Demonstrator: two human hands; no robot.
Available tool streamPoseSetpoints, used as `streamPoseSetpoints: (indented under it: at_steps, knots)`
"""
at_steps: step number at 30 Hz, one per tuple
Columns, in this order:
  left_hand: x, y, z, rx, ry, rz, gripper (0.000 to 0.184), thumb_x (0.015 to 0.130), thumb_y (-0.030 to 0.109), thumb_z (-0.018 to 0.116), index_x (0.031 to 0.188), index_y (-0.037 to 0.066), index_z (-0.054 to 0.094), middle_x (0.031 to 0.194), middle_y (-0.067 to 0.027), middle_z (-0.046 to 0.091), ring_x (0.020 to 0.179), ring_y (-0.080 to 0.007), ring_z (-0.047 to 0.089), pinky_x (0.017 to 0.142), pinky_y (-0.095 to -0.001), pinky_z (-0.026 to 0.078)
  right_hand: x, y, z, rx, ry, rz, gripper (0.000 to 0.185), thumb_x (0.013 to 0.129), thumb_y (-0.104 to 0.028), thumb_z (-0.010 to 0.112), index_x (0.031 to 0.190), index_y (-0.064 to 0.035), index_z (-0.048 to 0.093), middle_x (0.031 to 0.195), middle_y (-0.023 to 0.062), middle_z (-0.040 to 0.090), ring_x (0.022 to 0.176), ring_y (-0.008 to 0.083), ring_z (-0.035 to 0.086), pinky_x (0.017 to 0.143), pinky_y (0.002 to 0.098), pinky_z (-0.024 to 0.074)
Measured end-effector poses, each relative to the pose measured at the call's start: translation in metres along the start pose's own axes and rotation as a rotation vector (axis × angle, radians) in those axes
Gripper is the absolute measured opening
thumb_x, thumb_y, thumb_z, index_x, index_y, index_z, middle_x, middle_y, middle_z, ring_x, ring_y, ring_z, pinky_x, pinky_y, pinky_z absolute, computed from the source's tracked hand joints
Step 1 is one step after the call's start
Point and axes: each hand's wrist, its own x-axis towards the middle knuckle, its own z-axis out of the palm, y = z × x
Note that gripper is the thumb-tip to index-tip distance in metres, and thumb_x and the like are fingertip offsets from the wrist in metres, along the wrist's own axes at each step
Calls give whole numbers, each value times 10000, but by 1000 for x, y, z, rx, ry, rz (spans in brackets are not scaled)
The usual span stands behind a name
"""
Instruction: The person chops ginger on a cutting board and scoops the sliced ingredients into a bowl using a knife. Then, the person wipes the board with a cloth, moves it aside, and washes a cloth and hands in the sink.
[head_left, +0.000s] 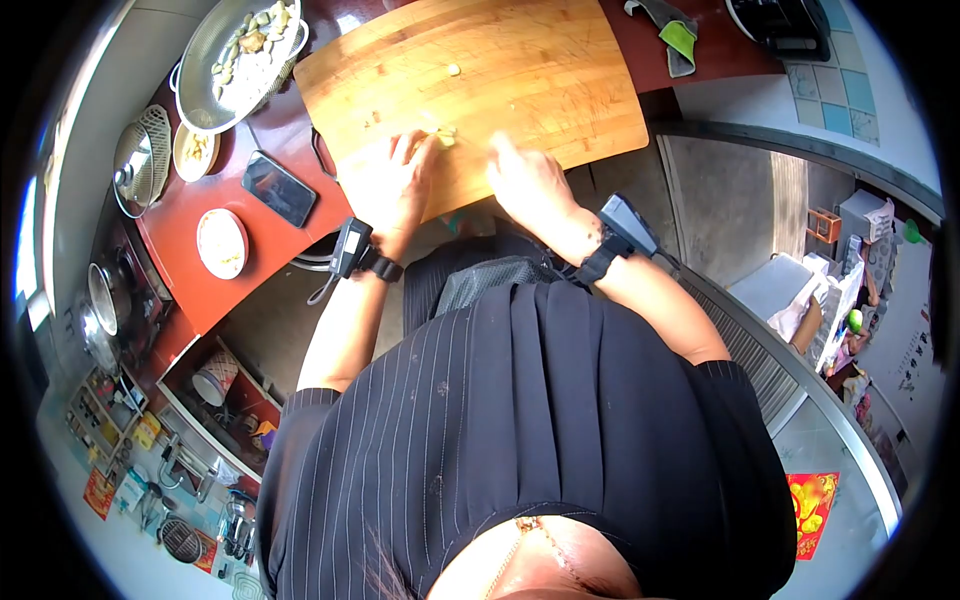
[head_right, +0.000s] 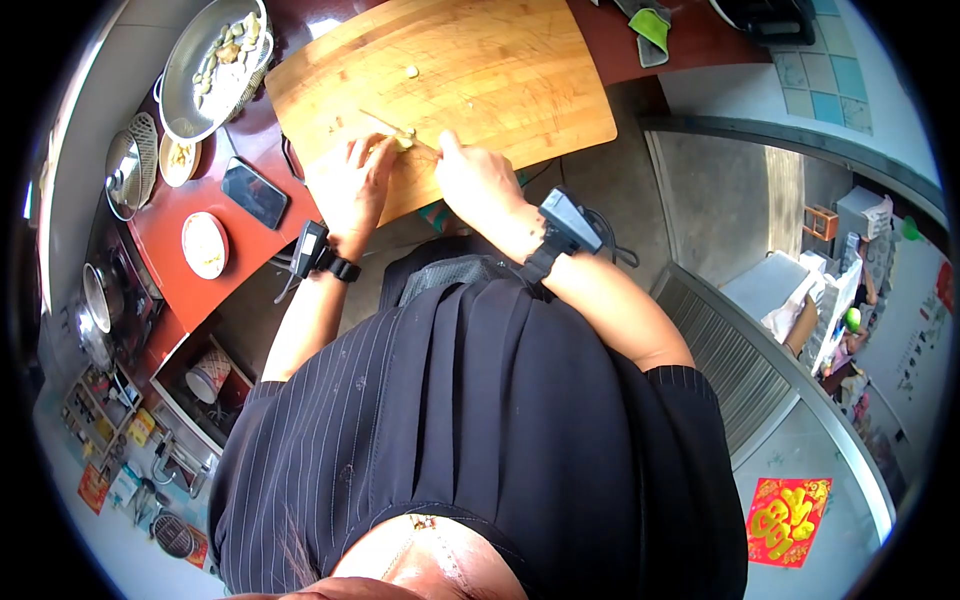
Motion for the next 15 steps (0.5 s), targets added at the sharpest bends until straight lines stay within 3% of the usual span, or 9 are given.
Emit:
streamPoseSetpoints:
  at_steps: [3, 6, 9, 15]
  knots:
    - [2, 2, -6, -3, -17, -9, 343, 799, 49, 610, 1133, 107, 664, 1158, -80, 630, 1083, -291, 575, 898, -391, 516, 1, -7, 4, -156, -11, -121, 177, 915, -132, 534, 1047, -15, 546, 737, 191, 683, 670, 354, 698, 593, 459, 562]
    - [-1, -4, 5, -40, 41, 14, 380, 782, 35, 603, 1150, 113, 659, 1156, -86, 631, 1089, -292, 571, 906, -385, 513, 6, -11, 5, -166, -49, -100, 161, 908, -137, 593, 1003, -27, 522, 727, 216, 664, 688, 409, 681, 621, 513, 555]
    - [-3, -6, 8, -65, 48, 18, 421, 775, 31, 601, 1185, 117, 651, 1162, -88, 628, 1106, -292, 563, 924, -384, 505, 14, -12, 10, -255, -128, -122, 206, 923, -125, 533, 1088, -4, 554, 696, 183, 674, 668, 342, 706, 595, 448, 571]
    - [-5, -4, 5, -76, -51, -50, 463, 752, 49, 624, 1213, 92, 638, 1190, -104, 599, 1138, -299, 549, 950, -390, 495, 30, 6, 24, -106, -73, -200, 260, 911, -122, 564, 1143, -6, 565, 699, 193, 670, 654, 364, 689, 592, 467, 559]
